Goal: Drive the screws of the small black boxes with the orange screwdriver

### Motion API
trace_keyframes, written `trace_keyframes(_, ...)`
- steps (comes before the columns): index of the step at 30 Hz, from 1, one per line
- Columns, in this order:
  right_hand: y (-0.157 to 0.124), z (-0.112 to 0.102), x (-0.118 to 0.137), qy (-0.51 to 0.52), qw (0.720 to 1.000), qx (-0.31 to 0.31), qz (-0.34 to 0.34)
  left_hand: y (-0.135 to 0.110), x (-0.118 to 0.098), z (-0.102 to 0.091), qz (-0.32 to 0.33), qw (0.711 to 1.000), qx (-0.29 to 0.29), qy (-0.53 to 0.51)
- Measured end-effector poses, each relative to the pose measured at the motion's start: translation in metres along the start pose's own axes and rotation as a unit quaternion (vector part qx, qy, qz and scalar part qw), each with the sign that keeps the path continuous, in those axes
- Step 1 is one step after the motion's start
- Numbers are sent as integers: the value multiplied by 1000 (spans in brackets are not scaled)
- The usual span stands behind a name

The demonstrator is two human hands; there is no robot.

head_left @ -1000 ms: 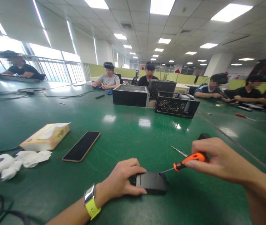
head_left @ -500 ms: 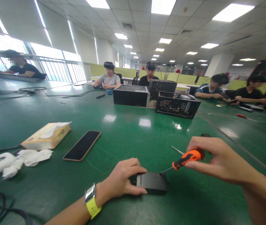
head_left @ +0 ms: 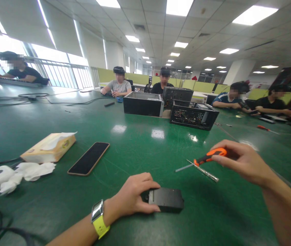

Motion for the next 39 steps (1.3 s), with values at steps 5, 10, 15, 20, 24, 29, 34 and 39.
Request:
trace_keyframes(5, -26, 29, -82, -17, 985, -87, 149, 1, 0, 0, 11, 1000, -9, 9)
trace_keyframes(10, -54, 65, -146, -166, 960, -83, 208, 0, -1, -1, 10, 1000, -15, 13)
trace_keyframes(15, -56, 76, -166, -201, 953, 11, 226, -1, -3, -3, -10, 1000, -18, 9)
trace_keyframes(20, -48, 75, -147, -232, 959, -13, 160, 0, -6, -2, 11, 1000, -14, 19)
trace_keyframes(24, -42, 81, -118, -244, 965, 33, 89, 1, -6, -2, 19, 999, -8, 37)
trace_keyframes(29, -40, 90, -101, -211, 973, 79, 45, 1, -5, -1, 16, 998, -1, 54)
trace_keyframes(34, -44, 92, -91, -39, 988, 143, 38, 1, -7, 0, 17, 998, 2, 60)
trace_keyframes(39, -59, 89, -52, 204, 947, 248, 4, 1, -9, 0, 17, 997, 7, 78)
Point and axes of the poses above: each hand's wrist, its own y-axis towards the middle knuckle, its own z-axis out of the palm, x = y × z, the point moved 4 cm from there along y, towards the middle knuckle, and after that the axes turned 10 degrees about -y, right-handed, at the moved point
